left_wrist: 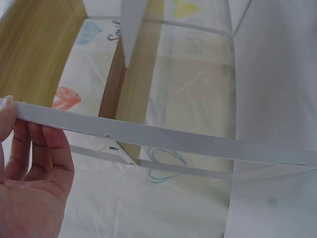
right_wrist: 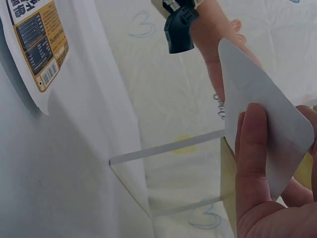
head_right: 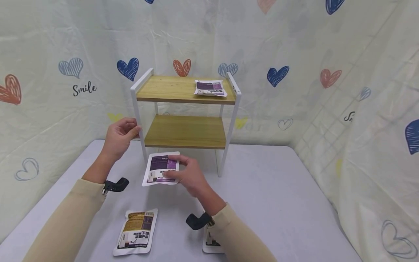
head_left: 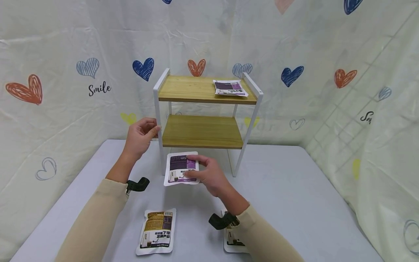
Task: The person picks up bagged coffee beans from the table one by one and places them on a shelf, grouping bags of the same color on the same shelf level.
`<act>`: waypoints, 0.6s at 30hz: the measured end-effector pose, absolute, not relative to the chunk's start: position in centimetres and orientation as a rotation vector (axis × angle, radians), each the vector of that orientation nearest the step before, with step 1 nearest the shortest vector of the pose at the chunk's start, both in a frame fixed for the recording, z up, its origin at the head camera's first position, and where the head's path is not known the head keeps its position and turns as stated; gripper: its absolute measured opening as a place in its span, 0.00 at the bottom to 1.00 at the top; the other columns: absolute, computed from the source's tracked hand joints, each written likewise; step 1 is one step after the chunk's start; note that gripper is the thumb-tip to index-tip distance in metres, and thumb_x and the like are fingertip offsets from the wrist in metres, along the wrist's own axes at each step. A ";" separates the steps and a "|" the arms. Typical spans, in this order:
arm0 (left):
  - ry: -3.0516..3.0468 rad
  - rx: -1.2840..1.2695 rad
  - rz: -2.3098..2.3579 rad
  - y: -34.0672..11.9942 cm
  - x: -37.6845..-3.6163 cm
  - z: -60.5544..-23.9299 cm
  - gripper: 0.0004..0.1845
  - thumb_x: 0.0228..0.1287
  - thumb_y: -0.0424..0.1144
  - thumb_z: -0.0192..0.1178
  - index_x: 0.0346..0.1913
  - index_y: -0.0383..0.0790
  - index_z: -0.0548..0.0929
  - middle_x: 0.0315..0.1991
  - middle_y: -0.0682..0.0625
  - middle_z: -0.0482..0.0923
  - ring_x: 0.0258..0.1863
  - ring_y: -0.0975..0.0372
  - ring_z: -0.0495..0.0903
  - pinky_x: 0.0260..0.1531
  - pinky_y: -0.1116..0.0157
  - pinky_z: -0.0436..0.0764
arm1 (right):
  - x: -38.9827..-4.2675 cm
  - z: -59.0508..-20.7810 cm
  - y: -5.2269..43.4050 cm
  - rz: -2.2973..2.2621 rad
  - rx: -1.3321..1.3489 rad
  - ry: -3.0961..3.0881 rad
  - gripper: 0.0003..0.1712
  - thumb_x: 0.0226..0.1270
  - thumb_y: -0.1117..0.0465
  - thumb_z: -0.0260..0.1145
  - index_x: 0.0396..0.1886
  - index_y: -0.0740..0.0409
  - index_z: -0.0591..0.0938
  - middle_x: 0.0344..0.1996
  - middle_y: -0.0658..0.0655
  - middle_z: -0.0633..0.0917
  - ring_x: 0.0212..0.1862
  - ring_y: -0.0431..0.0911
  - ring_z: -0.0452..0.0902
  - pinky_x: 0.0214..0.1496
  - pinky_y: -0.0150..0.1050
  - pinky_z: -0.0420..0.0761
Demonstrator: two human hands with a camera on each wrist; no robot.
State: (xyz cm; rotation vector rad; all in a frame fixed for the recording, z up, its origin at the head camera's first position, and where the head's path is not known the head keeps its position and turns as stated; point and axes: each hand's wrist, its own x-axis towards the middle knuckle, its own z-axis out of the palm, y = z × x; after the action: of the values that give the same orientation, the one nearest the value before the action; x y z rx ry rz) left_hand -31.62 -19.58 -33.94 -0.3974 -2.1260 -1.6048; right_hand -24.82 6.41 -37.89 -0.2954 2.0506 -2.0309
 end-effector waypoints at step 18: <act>-2.104 -0.424 -1.631 -19.6 -31.6 -33.9 0.14 0.71 0.43 0.66 0.52 0.39 0.84 0.42 0.47 0.85 0.38 0.65 0.83 0.41 0.74 0.86 | -24.4 -36.1 7.0 -2.066 -0.362 2.041 0.33 0.60 0.71 0.76 0.66 0.51 0.82 0.63 0.60 0.76 0.51 0.51 0.85 0.51 0.44 0.89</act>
State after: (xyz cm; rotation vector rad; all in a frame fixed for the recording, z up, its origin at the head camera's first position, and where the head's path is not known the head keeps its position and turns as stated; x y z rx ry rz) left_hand -31.62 -19.62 -33.87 -0.4239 -2.1042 -1.6309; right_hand -24.37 6.98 -36.06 -0.3619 2.0408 -2.0661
